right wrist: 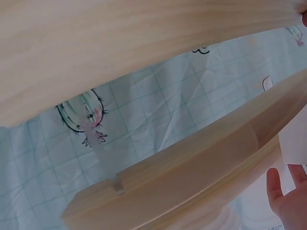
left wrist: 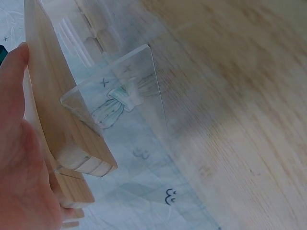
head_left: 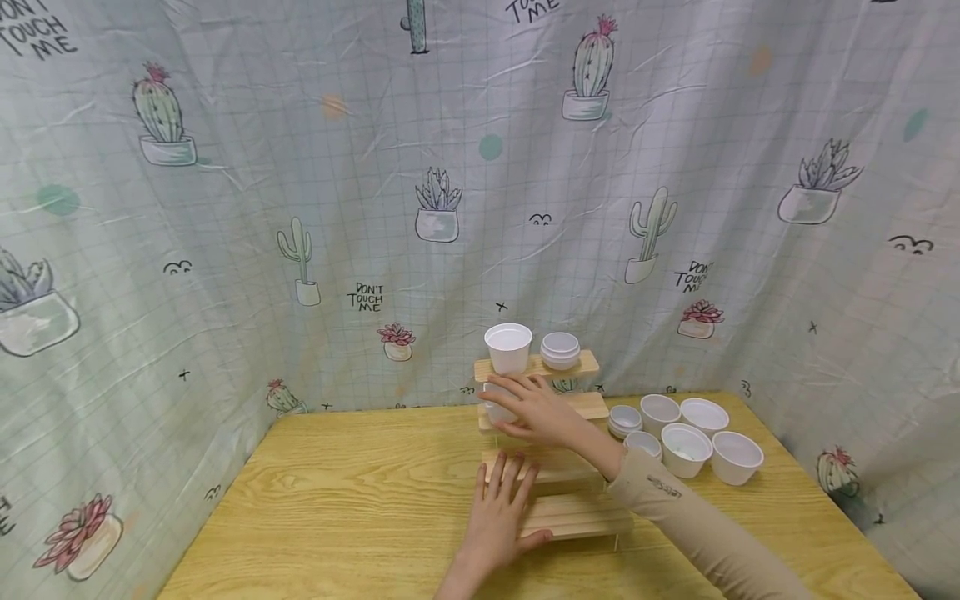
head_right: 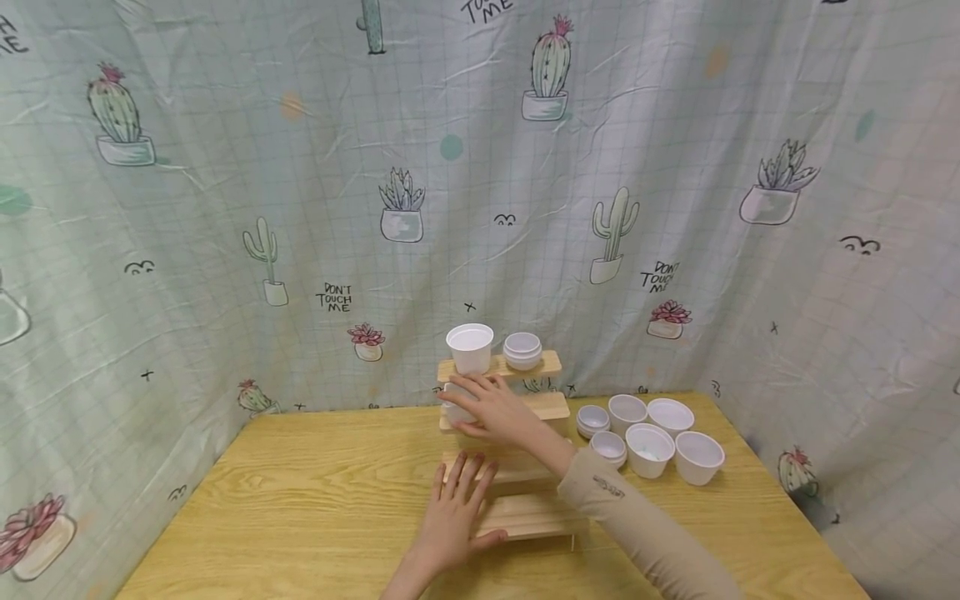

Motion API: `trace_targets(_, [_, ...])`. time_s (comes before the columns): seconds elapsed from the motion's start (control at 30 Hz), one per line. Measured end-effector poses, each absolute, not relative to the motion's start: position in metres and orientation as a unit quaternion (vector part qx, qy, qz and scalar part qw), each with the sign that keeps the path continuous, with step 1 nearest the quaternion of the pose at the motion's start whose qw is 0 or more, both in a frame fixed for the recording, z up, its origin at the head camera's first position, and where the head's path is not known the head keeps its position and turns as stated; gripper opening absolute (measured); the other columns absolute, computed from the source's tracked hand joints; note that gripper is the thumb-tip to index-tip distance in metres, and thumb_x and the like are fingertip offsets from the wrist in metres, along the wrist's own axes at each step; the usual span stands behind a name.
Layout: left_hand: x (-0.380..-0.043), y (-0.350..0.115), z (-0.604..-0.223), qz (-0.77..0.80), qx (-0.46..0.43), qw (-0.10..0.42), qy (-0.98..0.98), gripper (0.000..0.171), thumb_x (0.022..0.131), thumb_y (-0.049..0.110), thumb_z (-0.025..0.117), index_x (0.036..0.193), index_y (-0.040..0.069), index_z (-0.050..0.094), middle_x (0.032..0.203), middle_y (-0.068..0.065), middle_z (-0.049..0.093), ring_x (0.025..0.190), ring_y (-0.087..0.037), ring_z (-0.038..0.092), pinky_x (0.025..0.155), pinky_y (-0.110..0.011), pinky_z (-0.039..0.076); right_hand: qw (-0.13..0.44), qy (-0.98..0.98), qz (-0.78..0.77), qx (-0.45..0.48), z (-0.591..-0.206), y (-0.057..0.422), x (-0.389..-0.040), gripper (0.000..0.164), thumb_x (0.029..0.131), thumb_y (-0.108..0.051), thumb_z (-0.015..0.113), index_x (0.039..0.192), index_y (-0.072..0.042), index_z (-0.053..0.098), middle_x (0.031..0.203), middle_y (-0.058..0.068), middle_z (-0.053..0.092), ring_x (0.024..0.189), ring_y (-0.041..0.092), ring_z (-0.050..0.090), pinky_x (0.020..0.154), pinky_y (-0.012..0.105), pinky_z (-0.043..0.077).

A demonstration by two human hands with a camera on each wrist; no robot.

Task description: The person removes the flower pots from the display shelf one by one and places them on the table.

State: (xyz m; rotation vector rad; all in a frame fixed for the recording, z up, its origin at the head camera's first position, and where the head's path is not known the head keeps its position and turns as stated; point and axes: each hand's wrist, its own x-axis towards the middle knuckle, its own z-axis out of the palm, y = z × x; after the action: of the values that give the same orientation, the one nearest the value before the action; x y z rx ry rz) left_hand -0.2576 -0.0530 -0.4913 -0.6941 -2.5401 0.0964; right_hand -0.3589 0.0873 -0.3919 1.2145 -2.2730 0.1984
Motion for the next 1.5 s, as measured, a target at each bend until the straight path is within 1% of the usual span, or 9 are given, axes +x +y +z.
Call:
trace_targets(0.23, [-0.258,-0.052,-0.492,0.033,-0.254,0.247,-0.934,0.085,0.073,0.072,0.041,0.14,0.021,0.028,0.145,-0.005,0.03,0.134,-0.03,0.026,0.103,-0.05,0.027,0.311,-0.834,0.066,0.451,-0.394,0.098,-0.359,0.047,0.08,-0.037,0.063,0.124,-0.025,0.05,0.129,0.003,0.049,0.119,0.022,0.045,0.085,0.043,0.042])
trace_targets(0.47, [-0.258,-0.052,-0.493,0.027,-0.25,0.255,-0.934,0.086,0.072,0.072,0.043,0.14,0.021,0.027,0.145,-0.005,0.03,0.134,-0.029,0.026,0.104,-0.047,0.022,0.323,-0.829,0.093,0.447,-0.395,0.113,-0.352,0.047,0.078,-0.032,0.067,0.121,-0.023,0.053,0.127,0.005,0.051,0.113,0.024,0.047,0.092,0.048,0.041])
trace_targets(0.6, [-0.258,-0.052,-0.495,0.034,-0.249,0.259,-0.932,0.086,0.073,0.073,0.041,0.141,0.022,0.026,0.146,-0.005,0.028,0.134,-0.029,0.025,0.107,-0.044,0.016,0.331,-0.827,0.101,0.444,-0.398,0.124,-0.348,0.047,0.076,-0.029,0.068,0.12,-0.021,0.054,0.126,0.008,0.051,0.111,0.025,0.049,0.087,0.048,0.044])
trace_targets(0.67, [-0.258,-0.052,-0.495,0.038,-0.249,0.261,-0.932,0.086,0.073,0.073,0.04,0.141,0.022,0.025,0.146,-0.004,0.028,0.134,-0.029,0.025,0.107,-0.045,0.016,0.342,-0.826,0.1,0.438,-0.401,0.13,-0.346,0.047,0.076,-0.028,0.069,0.12,-0.021,0.054,0.125,0.008,0.05,0.109,0.025,0.049,0.081,0.047,0.046])
trace_targets(0.77, [-0.258,-0.052,-0.495,0.038,-0.249,0.259,-0.932,0.087,0.073,0.073,0.041,0.141,0.022,0.026,0.146,-0.004,0.028,0.134,-0.029,0.026,0.105,-0.046,0.022,0.358,-0.822,0.102,0.43,-0.405,0.139,-0.341,0.048,0.075,-0.029,0.07,0.119,-0.021,0.054,0.123,0.009,0.051,0.105,0.026,0.05,0.076,0.047,0.048])
trace_targets(0.97, [-0.258,-0.051,-0.494,0.03,-0.248,0.248,-0.936,0.087,0.072,0.073,0.041,0.141,0.022,0.025,0.146,-0.005,0.028,0.134,-0.029,0.025,0.104,-0.048,0.026,0.37,-0.814,0.124,0.432,-0.409,0.157,-0.327,0.051,0.071,-0.026,0.072,0.118,-0.019,0.054,0.121,0.013,0.051,0.105,0.03,0.05,0.083,0.051,0.045])
trace_targets(1.17, [-0.258,-0.052,-0.495,0.029,-0.245,0.248,-0.937,0.088,0.072,0.073,0.042,0.141,0.021,0.025,0.146,-0.005,0.029,0.134,-0.03,0.025,0.103,-0.047,0.026,0.363,-0.815,0.125,0.433,-0.413,0.176,-0.31,0.05,0.072,-0.026,0.072,0.118,-0.018,0.055,0.118,0.013,0.053,0.105,0.027,0.049,0.08,0.044,0.047])
trace_targets(1.37, [-0.257,-0.052,-0.493,0.026,-0.245,0.241,-0.939,0.088,0.072,0.073,0.043,0.141,0.021,0.025,0.146,-0.005,0.028,0.134,-0.029,0.025,0.104,-0.048,0.025,0.366,-0.82,0.112,0.426,-0.423,0.194,-0.296,0.049,0.074,-0.031,0.07,0.119,-0.022,0.053,0.117,0.01,0.053,0.101,0.022,0.047,0.078,0.042,0.045])
trace_targets(1.5, [-0.256,-0.051,-0.491,0.023,-0.245,0.235,-0.94,0.087,0.072,0.072,0.043,0.141,0.021,0.026,0.146,-0.005,0.028,0.135,-0.029,0.024,0.105,-0.049,0.025,0.36,-0.824,0.128,0.419,-0.428,0.203,-0.289,0.05,0.071,-0.027,0.072,0.118,-0.021,0.055,0.119,0.01,0.053,0.104,0.023,0.045,0.079,0.044,0.042])
